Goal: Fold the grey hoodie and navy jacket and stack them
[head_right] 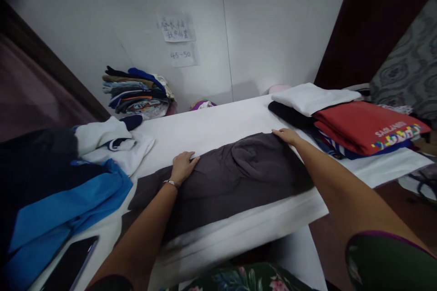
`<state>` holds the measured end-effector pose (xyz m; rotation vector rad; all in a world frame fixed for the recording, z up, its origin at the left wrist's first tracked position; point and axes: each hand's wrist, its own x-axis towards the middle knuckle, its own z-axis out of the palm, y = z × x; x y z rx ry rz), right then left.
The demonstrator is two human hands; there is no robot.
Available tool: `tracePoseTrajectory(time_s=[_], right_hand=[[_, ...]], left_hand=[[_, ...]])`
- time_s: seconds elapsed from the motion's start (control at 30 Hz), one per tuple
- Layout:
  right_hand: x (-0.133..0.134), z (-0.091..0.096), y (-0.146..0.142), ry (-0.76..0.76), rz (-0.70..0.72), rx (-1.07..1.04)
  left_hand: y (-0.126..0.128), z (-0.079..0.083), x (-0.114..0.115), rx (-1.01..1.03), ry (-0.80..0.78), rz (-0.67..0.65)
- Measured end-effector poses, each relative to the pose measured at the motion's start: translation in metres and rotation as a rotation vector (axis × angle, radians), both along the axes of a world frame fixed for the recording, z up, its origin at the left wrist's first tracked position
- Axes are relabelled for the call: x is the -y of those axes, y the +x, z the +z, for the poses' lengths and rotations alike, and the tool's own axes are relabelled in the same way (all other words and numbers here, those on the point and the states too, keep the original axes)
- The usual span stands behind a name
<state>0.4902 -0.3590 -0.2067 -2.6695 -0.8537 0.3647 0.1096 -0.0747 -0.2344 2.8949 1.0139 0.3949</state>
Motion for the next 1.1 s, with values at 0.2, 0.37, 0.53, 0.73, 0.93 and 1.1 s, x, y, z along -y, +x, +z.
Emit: tracePoseTrajectory(time_s=[0.2,0.37,0.53,0.73,0.93,1.1], right_hand=[[0.029,-0.004,-0.025,0.324,-0.038,-0.525],[0.037,-0.011,-0.041,0.468,-0.116,-0.507],[0.037,0.010,-0.012,0.571,-0.109,-0.332],[0.041,0.011,0.039,0.346,-0.182,0.061],[0.064,-0.039,0.030,0.177,-0.140,0.183],[0.083,-0.045,0.029,0.203,-0.044,0.264]], left_hand=[[0.001,0.004,0.003,-0.041,0.032,0.012],[0.003,0.011,0.005,-0.088,0.052,0.001],[0.019,0.032,0.007,-0.031,0.092,0.004],[0.065,0.028,0.028,-0.084,-0.040,0.028],[0.055,0.008,0.035,-0.073,-0.072,0.038],[-0.011,0.019,0.034,-0.146,-0.044,0.030]])
